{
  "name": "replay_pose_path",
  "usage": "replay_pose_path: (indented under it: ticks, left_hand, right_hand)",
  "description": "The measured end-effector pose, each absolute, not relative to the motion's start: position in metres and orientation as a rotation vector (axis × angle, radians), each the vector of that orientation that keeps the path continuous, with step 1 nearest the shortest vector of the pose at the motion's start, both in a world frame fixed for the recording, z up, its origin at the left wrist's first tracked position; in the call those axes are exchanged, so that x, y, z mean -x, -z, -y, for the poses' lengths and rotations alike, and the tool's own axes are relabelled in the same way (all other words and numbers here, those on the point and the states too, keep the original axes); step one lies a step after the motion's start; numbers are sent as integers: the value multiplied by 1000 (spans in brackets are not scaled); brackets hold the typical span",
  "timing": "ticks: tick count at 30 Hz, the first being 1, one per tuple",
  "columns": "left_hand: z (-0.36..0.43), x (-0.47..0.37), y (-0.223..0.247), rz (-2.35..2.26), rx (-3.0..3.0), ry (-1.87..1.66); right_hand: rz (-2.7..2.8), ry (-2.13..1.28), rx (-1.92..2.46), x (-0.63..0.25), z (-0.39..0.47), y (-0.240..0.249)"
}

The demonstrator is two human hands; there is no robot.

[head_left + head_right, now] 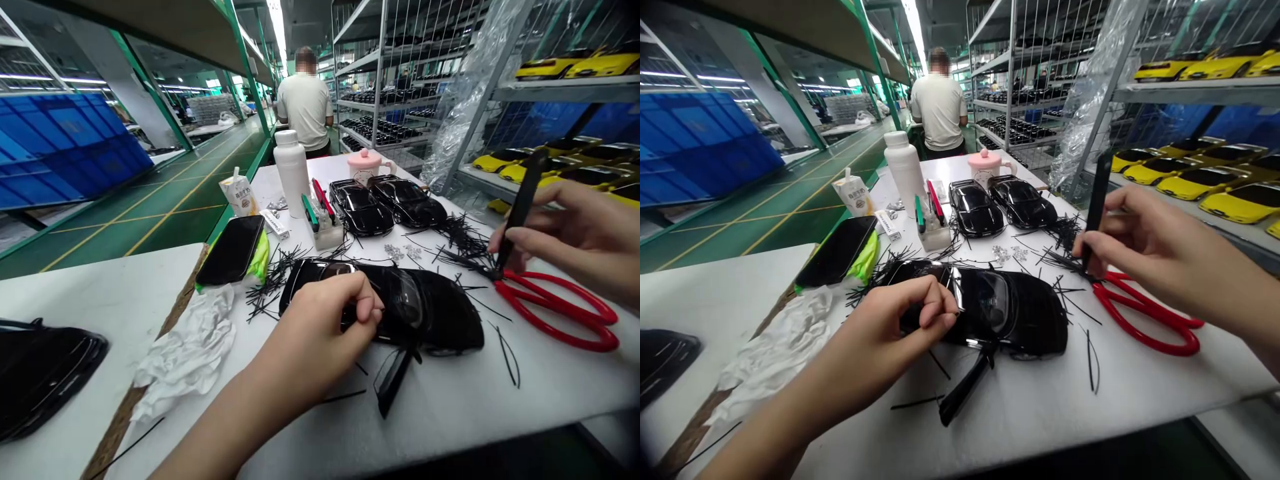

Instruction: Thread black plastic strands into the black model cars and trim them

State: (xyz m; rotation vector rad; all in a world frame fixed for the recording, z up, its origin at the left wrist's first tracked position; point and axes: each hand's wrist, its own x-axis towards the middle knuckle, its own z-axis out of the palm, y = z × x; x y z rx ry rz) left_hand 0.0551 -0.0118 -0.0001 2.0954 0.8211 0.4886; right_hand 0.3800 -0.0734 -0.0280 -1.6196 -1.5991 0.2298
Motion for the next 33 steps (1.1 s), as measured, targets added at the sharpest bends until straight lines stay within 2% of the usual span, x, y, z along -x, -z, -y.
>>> replay_pose_path:
  ticks: [3, 7, 28, 33]
  left_hand:
    - [13, -55, 0, -832, -2084, -509]
    - [15, -56, -1, -838, -2067, -514]
    - [14, -56, 0, -811, -2059, -507]
    - [6, -48, -5, -842, -2097, -566]
  right_hand:
    - [1654, -448, 1335, -351, 79, 20]
    - [1772, -572, 1137, -311, 82, 16]
    - [1765, -664, 1186, -297, 67, 18]
    - [1986, -746, 1060, -309, 58, 8]
